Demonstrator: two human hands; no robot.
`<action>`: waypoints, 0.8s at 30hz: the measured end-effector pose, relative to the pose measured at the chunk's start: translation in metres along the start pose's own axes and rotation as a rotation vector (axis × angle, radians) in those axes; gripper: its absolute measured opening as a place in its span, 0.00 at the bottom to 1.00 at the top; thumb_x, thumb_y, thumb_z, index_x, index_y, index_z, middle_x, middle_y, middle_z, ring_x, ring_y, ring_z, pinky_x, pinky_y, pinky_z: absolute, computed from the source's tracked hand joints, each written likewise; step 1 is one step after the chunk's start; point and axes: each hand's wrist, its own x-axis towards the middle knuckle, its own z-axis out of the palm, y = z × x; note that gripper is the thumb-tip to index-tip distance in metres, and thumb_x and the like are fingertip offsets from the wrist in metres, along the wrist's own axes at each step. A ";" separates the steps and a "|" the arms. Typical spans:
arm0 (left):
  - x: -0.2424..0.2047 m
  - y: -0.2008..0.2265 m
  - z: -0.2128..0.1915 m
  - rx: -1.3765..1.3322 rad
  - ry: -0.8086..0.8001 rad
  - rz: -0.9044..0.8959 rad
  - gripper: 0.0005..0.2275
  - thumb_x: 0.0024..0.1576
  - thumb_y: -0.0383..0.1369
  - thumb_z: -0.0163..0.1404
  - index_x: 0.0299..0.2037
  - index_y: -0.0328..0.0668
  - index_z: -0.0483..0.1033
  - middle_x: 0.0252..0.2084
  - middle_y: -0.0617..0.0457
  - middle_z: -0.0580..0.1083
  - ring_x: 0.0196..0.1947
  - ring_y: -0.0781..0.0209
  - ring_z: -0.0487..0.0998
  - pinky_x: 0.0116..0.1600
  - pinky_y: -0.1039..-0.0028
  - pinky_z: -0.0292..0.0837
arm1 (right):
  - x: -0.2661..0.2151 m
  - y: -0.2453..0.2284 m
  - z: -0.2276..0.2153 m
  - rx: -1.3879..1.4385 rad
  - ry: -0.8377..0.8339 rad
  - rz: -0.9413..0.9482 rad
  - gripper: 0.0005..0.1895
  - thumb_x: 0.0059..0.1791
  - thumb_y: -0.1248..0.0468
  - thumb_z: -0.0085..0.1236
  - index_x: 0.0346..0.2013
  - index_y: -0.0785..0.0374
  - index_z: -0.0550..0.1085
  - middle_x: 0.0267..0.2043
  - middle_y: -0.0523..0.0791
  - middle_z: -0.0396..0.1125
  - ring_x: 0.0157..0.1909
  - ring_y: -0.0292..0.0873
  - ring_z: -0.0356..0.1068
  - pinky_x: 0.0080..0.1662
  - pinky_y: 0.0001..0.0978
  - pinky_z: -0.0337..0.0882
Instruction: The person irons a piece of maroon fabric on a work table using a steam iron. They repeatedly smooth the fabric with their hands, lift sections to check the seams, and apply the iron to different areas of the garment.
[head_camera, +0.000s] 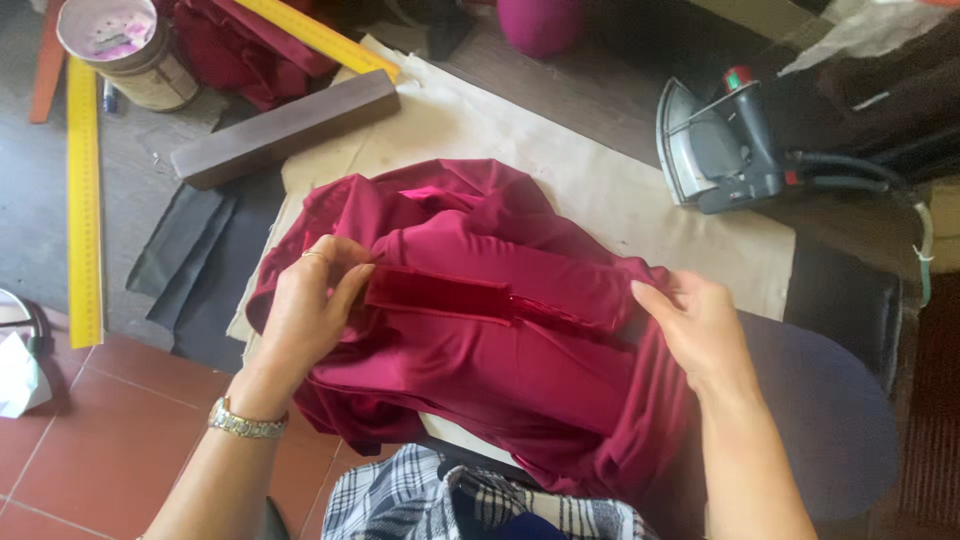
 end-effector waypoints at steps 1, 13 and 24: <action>-0.001 -0.004 0.002 -0.017 0.024 0.004 0.06 0.56 0.33 0.52 0.42 0.47 0.75 0.31 0.48 0.77 0.38 0.47 0.79 0.43 0.62 0.72 | -0.001 -0.001 0.005 0.174 -0.028 -0.053 0.16 0.45 0.63 0.63 0.45 0.67 0.75 0.38 0.48 0.73 0.43 0.37 0.70 0.49 0.34 0.70; -0.022 0.004 -0.010 0.033 0.201 0.167 0.07 0.57 0.33 0.51 0.45 0.49 0.75 0.34 0.49 0.71 0.40 0.47 0.74 0.47 0.63 0.70 | -0.079 -0.153 0.075 0.945 -0.279 0.074 0.14 0.48 0.64 0.49 0.44 0.72 0.72 0.42 0.57 0.71 0.47 0.53 0.72 0.55 0.48 0.70; -0.016 -0.053 0.020 -0.474 0.090 0.224 0.01 0.54 0.23 0.46 0.32 0.34 0.69 0.34 0.43 0.67 0.40 0.40 0.71 0.44 0.60 0.66 | -0.120 -0.218 0.335 0.159 -0.537 -0.657 0.22 0.42 0.48 0.47 0.30 0.66 0.72 0.28 0.52 0.72 0.37 0.53 0.74 0.41 0.46 0.74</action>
